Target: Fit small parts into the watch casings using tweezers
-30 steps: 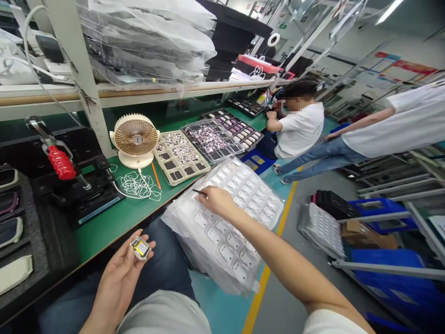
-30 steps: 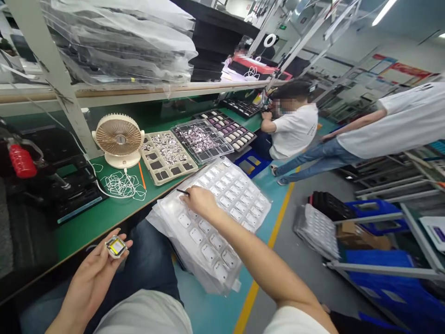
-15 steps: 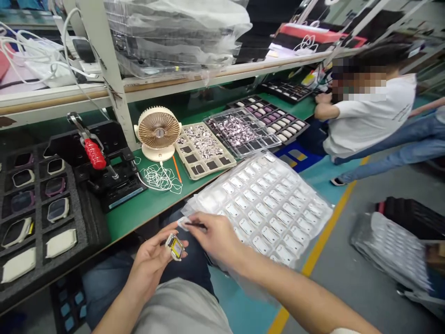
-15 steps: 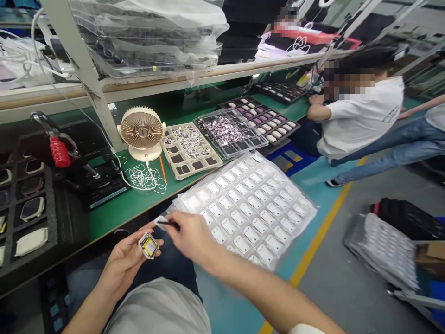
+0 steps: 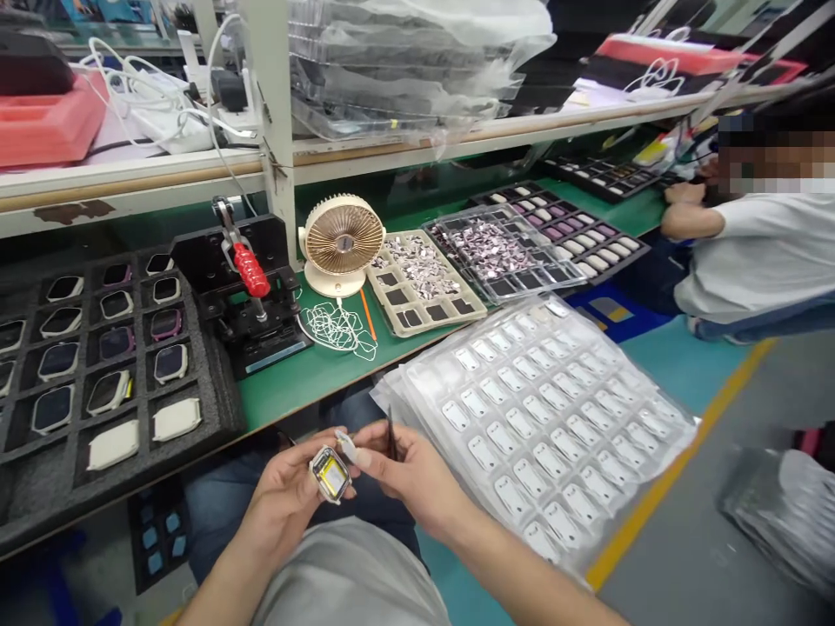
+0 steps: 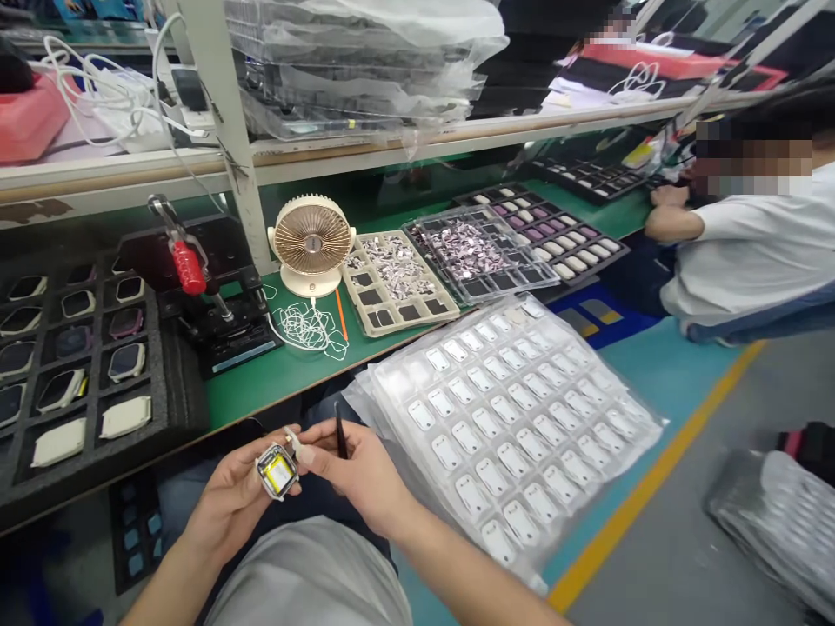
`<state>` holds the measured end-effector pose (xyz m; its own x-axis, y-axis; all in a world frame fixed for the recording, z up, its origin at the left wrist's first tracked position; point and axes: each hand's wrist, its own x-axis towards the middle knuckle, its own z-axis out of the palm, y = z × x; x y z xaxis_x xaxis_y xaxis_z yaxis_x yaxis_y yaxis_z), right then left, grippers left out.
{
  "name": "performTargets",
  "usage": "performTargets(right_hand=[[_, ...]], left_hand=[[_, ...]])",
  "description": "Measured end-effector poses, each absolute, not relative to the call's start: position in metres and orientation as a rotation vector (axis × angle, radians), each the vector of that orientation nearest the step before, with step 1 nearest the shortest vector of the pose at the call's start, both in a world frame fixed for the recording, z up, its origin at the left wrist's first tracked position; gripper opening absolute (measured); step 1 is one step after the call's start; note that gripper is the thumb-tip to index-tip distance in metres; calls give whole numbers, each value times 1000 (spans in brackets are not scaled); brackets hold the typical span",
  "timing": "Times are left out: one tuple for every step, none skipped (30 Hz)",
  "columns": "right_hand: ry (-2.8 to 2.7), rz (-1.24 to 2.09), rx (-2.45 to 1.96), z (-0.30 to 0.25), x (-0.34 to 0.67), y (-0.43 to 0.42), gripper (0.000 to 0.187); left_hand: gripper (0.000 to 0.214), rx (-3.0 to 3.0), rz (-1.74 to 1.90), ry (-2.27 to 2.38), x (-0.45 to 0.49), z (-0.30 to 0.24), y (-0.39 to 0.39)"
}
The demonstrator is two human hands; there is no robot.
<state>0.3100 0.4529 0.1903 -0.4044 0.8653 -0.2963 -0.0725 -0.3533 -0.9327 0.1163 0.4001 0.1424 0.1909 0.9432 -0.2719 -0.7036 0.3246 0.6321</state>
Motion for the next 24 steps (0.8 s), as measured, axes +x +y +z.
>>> performTargets(right_hand=[[-1300, 1683, -1088, 191, 309, 451, 28], [-1426, 1514, -1033, 192, 308, 449, 22], [-1552, 1353, -970, 193, 306, 448, 17], [-1663, 1220, -910, 194, 305, 447, 16], [-1751, 1121, -862, 195, 304, 446, 18], [-1814, 1055, -824, 196, 302, 446, 23], [-1850, 1012, -796, 196, 301, 447, 26], [-1870, 979, -772, 196, 299, 447, 28], [-1888, 949, -752, 195, 298, 448, 29], [-1906, 920, -734, 194, 297, 448, 29], [-1921, 896, -722, 193, 296, 449, 29], [-1933, 876, -717, 192, 296, 450, 29], [-1944, 860, -717, 191, 296, 450, 28], [-1954, 849, -718, 190, 296, 450, 29], [-1959, 843, -717, 188, 297, 450, 30], [-1963, 836, -713, 187, 297, 449, 32], [-1970, 826, -709, 185, 298, 449, 34], [-1983, 811, -707, 184, 298, 448, 36], [-2004, 790, -707, 182, 299, 447, 37], [-2030, 764, -710, 180, 300, 445, 39], [-2059, 736, -718, 177, 300, 443, 40], [-2085, 707, -731, 174, 300, 441, 41], [-2103, 680, -745, 170, 300, 439, 42], [-2114, 657, -756, 167, 300, 438, 43]], left_hand=[[43, 425, 1233, 729, 114, 144, 399], [42, 445, 1271, 767, 112, 145, 399], [41, 470, 1307, 809, 110, 147, 398], [42, 496, 1330, 848, 109, 150, 398], [42, 522, 1346, 880, 107, 152, 398], [43, 544, 1353, 904, 106, 154, 398], [44, 562, 1357, 921, 105, 156, 397], [45, 577, 1361, 933, 105, 157, 397], [46, 587, 1364, 942, 105, 159, 397], [47, 595, 1369, 950, 105, 160, 396], [47, 600, 1375, 958, 105, 160, 396], [47, 606, 1380, 966, 105, 161, 395], [47, 612, 1385, 971, 105, 161, 395], [47, 620, 1388, 974, 106, 160, 395], [46, 628, 1392, 976, 106, 160, 395], [46, 636, 1395, 977, 106, 159, 395], [46, 646, 1398, 975, 106, 158, 395], [45, 654, 1401, 973, 106, 157, 396], [45, 663, 1408, 971, 106, 155, 396], [45, 671, 1417, 974, 106, 154, 397], [45, 681, 1430, 979, 106, 153, 397], [44, 690, 1446, 986, 107, 152, 397], [44, 696, 1460, 990, 107, 151, 397], [43, 698, 1466, 994, 109, 151, 397]])
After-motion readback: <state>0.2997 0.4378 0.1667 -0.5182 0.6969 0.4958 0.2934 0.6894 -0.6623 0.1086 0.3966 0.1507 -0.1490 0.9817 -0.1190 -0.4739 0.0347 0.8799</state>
